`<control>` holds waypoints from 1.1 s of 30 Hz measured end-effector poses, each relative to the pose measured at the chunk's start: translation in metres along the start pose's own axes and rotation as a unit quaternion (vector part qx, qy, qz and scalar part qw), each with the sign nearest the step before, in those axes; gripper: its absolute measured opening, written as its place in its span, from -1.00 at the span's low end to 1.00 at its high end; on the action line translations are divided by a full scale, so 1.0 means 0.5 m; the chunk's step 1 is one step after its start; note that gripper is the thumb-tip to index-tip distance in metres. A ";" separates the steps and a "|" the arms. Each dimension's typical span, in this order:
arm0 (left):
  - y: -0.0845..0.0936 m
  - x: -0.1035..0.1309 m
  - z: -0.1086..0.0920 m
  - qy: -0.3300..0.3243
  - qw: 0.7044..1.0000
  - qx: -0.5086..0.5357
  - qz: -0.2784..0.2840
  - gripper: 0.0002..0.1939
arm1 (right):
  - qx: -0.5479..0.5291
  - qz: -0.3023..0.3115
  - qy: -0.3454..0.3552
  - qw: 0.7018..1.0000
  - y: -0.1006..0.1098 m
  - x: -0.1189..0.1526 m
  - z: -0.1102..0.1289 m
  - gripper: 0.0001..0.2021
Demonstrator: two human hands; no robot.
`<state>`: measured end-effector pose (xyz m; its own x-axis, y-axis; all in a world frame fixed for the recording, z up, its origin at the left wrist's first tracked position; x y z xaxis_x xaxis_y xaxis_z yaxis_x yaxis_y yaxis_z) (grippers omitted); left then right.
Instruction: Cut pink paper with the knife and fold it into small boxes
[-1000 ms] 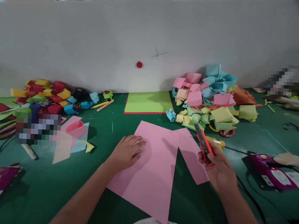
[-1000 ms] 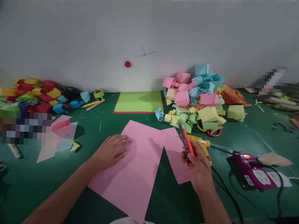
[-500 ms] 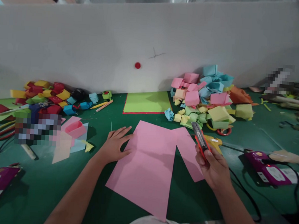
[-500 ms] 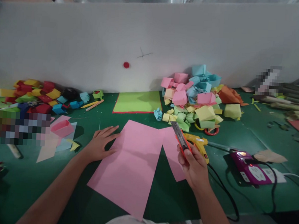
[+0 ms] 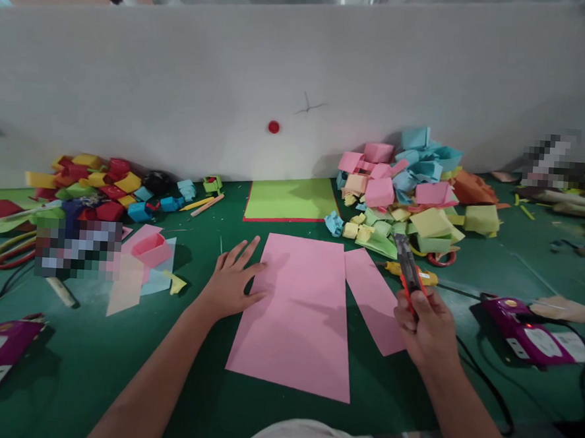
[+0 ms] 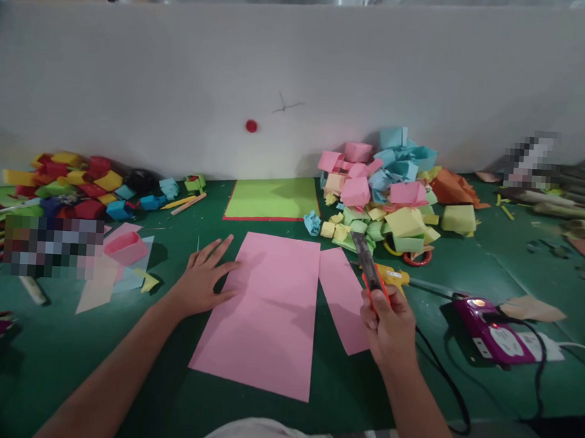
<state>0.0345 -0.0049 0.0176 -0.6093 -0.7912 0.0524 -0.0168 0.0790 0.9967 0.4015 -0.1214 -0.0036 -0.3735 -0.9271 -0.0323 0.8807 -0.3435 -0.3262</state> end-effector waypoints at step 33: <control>-0.021 0.007 0.021 -0.032 0.994 0.056 0.090 -0.11 | 0.485 0.362 0.042 0.795 -0.190 -0.051 -0.059 -0.73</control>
<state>0.0241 -0.0022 0.0067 -0.6601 -0.7176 0.2222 0.0109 0.2866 0.9580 0.3187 -0.0609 0.0001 0.3512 -0.9352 0.0447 0.6688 0.2840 0.6870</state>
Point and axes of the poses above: each hand's wrist, its own x-axis away from the middle knuckle, its own y-axis out of the back of the hand, z = x × y, the point moved 1 cm from there along -x, towards the middle knuckle, and after that the axes turned 8 degrees about z, right-handed, at the moved point
